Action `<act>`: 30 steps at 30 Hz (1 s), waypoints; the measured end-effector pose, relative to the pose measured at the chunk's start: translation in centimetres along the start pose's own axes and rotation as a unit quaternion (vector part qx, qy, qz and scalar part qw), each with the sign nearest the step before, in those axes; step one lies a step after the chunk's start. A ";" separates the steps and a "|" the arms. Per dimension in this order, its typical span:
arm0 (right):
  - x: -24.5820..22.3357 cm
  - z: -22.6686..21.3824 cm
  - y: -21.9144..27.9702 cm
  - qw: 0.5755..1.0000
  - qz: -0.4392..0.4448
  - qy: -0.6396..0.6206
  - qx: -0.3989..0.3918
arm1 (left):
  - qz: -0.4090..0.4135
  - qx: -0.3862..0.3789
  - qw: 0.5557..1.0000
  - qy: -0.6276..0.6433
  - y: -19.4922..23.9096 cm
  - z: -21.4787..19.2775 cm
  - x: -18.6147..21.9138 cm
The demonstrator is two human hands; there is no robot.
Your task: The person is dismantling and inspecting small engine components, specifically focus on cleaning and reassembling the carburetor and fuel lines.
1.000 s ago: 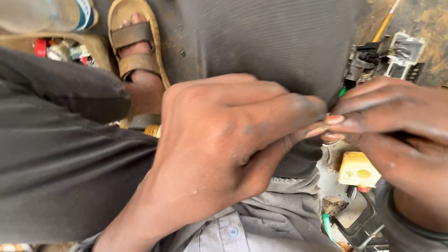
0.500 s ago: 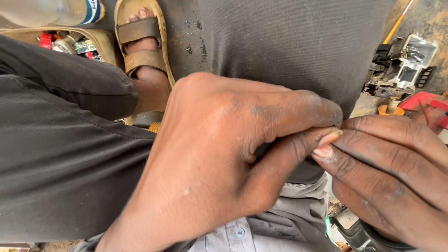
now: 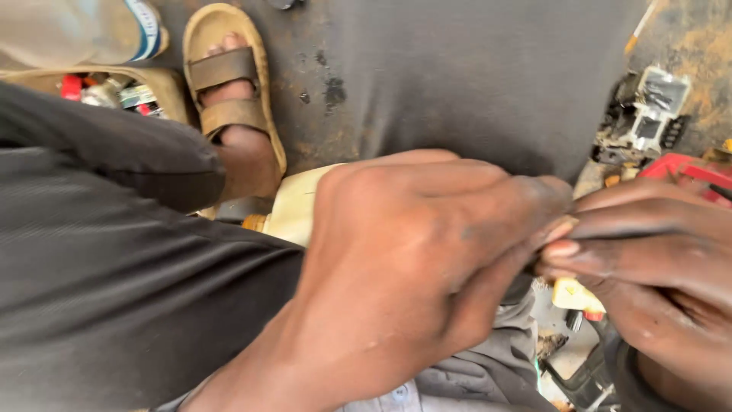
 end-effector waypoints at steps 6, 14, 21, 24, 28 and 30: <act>-1.3 0.8 -0.5 0.981 -0.031 0.157 0.107 | -0.004 0.009 1.000 0.029 0.0 -0.7 0.0; -1.7 1.2 0.4 0.953 -0.114 0.256 0.118 | -0.069 0.025 0.995 0.071 0.1 -0.9 -0.6; -1.6 1.2 0.2 0.975 -0.036 0.194 0.099 | -0.052 0.060 0.995 0.059 0.1 -0.7 -0.2; -0.4 0.0 -1.0 0.995 0.054 0.056 0.062 | -0.032 0.054 0.997 0.033 0.0 -0.6 0.1; 0.0 -0.4 -0.5 0.995 -0.077 -0.009 -0.066 | -0.024 0.060 0.997 0.038 0.1 -0.7 -0.3; -1.0 -0.4 -0.8 0.999 0.001 0.050 -0.006 | -0.041 0.061 0.996 0.060 0.2 -0.7 -0.1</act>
Point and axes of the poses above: each hand's wrist, its own y-axis away from the middle knuckle, its own z-axis out of the palm, x = y × z, the point moved 4 cm from there along -y, towards the middle knuckle, and after that the axes turned 8 degrees about y, right-handed, at the moved point
